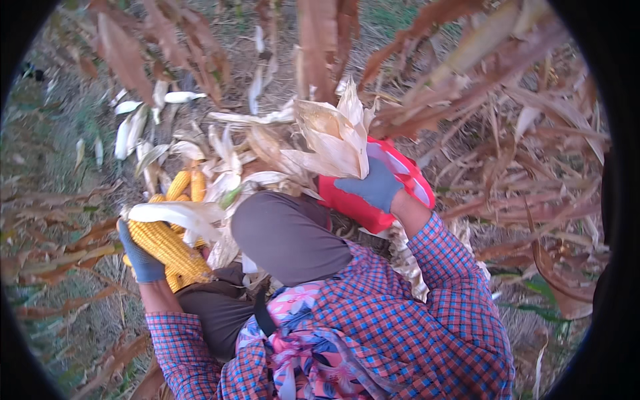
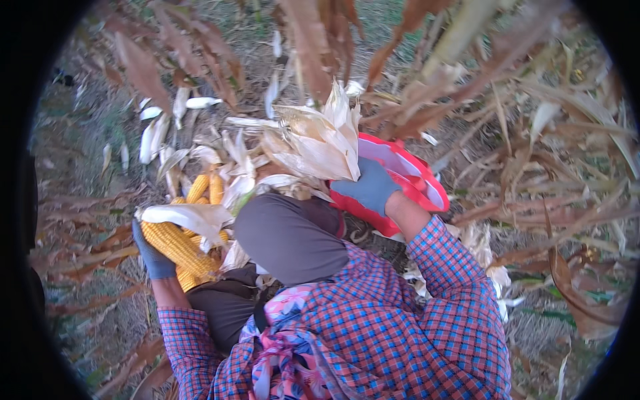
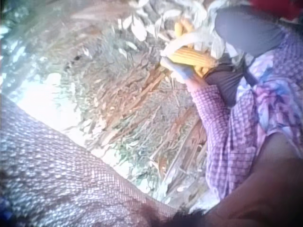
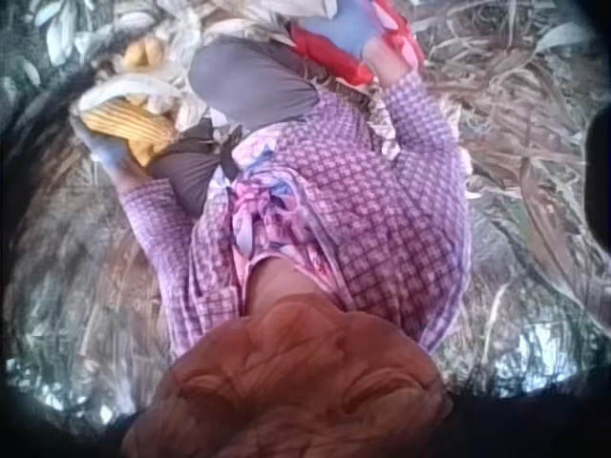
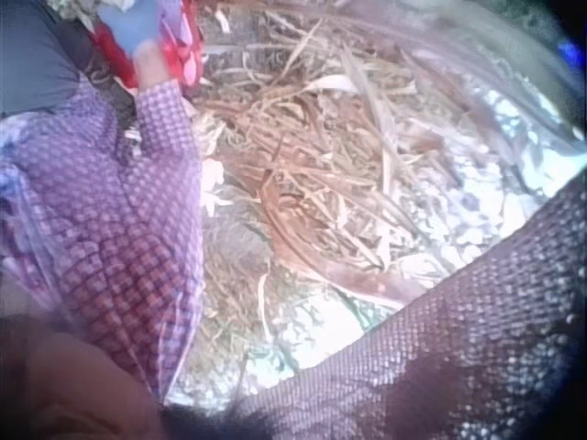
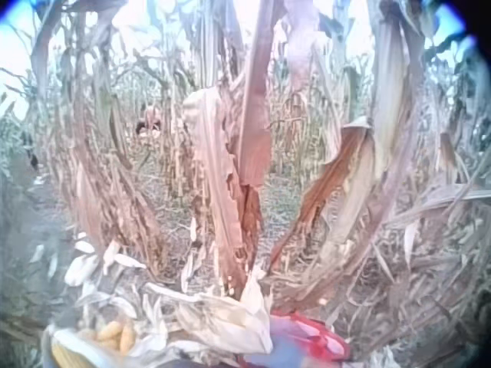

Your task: The person sits in a cornfield and shucks corn cobs by hand, removing the husks and silk. They place the shucked cobs into a pile and discard the husks onto the ground.

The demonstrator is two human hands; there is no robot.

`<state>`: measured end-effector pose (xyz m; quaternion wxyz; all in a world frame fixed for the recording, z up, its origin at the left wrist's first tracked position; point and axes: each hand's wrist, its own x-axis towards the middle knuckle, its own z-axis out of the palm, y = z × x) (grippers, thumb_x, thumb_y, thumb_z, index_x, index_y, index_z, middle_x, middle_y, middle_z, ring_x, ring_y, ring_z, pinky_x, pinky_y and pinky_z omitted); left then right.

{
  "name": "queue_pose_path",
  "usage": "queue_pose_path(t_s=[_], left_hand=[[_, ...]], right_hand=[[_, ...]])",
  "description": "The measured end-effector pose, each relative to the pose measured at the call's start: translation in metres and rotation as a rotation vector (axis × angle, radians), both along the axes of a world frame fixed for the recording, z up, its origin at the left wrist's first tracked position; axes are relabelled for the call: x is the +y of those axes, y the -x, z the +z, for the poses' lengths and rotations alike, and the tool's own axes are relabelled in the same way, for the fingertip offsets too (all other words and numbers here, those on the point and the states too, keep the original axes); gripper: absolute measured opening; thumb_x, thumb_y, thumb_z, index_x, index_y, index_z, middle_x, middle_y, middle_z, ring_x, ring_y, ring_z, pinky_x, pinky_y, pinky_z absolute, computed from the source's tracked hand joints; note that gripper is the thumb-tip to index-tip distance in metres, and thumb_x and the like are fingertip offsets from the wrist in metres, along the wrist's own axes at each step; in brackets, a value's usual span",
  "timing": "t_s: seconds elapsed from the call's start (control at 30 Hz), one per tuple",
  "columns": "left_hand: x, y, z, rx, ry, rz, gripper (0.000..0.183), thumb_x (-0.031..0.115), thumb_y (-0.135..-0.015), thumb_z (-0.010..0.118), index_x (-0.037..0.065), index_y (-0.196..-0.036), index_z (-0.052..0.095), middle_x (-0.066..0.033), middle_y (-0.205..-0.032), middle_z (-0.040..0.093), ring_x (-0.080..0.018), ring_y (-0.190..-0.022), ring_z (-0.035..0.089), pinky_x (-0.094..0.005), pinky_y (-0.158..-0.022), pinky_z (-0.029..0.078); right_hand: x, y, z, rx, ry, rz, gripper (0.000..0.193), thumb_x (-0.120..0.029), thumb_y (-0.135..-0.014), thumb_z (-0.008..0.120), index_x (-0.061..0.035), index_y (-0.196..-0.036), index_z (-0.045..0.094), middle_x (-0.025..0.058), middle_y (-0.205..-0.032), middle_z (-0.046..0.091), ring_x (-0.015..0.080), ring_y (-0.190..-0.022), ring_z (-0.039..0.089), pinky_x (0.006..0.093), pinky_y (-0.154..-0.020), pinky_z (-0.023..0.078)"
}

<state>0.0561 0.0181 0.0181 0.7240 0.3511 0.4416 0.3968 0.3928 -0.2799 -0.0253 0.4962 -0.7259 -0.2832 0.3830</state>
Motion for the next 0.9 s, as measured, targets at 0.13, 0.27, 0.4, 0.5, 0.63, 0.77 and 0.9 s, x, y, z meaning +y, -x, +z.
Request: queue_pose_path(t_s=[0.13,0.27,0.4,0.5,0.63,0.77,0.9], left_hand=[[0.016,0.015,-0.019,-0.215,0.033,-0.084,0.049,0.041,-0.091,0.049,0.002,-0.121,0.052,-0.0122,-0.113,0.06,-0.0249,-0.102,0.058,-0.0385,-0.09,0.046],[0.004,-0.01,-0.008,-0.158,-0.023,-0.046,0.044,0.033,-0.087,0.056,0.0,-0.117,0.053,-0.0124,-0.108,0.061,-0.0246,-0.099,0.059,-0.0369,-0.088,0.047],[0.005,-0.007,0.0,0.077,-0.303,-0.115,0.045,0.021,-0.082,0.058,0.0,-0.121,0.049,-0.0104,-0.11,0.058,-0.0205,-0.098,0.058,-0.0332,-0.088,0.046],[-0.003,-0.018,0.016,0.168,-0.433,-0.169,0.056,0.014,-0.073,0.071,-0.004,-0.121,0.047,-0.0092,-0.107,0.057,-0.0151,-0.094,0.057,-0.0278,-0.083,0.046],[-0.014,-0.018,0.025,0.258,-0.58,-0.34,0.059,0.014,-0.067,0.077,-0.001,-0.117,0.05,-0.0068,-0.104,0.056,-0.0135,-0.095,0.055,-0.0273,-0.084,0.044],[-0.018,-0.012,0.009,0.4,-0.775,-0.475,0.057,0.021,-0.066,0.079,0.0,-0.111,0.052,-0.0094,-0.099,0.054,-0.0193,-0.094,0.054,-0.032,-0.084,0.043],[-0.028,-0.018,-0.002,0.575,-0.901,-0.627,0.062,0.028,-0.067,0.079,0.001,-0.114,0.051,-0.0109,-0.101,0.056,-0.0198,-0.093,0.055,-0.0323,-0.082,0.044]], right_hand=[[0.075,0.035,0.038,0.336,0.041,-0.006,0.039,-0.023,-0.077,0.072,0.0035,-0.104,0.06,0.0088,-0.088,0.066,0.0135,-0.077,0.062,0.0269,-0.069,0.051],[0.117,0.08,0.064,0.743,-0.25,0.23,0.023,-0.023,-0.087,0.06,-0.0017,-0.079,0.062,0.0054,-0.064,0.059,0.0129,-0.055,0.056,0.025,-0.052,0.046],[0.152,0.129,0.085,0.8,-0.155,0.399,0.035,-0.031,-0.093,0.051,0.002,-0.089,0.063,0.0106,-0.079,0.063,0.0162,-0.073,0.061,0.0278,-0.068,0.049],[0.175,0.149,0.055,0.878,-0.06,0.307,0.045,-0.034,-0.093,0.052,0.0063,-0.113,0.056,0.0152,-0.103,0.062,0.0217,-0.092,0.061,0.0297,-0.078,0.049],[0.198,0.151,0.029,1.082,-0.268,0.185,0.046,-0.028,-0.093,0.053,0.0043,-0.125,0.046,0.0167,-0.116,0.057,0.027,-0.107,0.058,0.0366,-0.091,0.048],[0.206,0.145,0.018,1.227,-0.267,0.215,0.045,-0.026,-0.09,0.059,-0.002,-0.126,0.046,0.0132,-0.114,0.059,0.0231,-0.099,0.061,0.0369,-0.083,0.054],[0.206,0.142,0.024,1.263,-0.256,0.159,0.04,-0.017,-0.089,0.06,-0.0017,-0.123,0.049,0.0127,-0.108,0.061,0.0228,-0.095,0.063,0.0369,-0.081,0.055]])
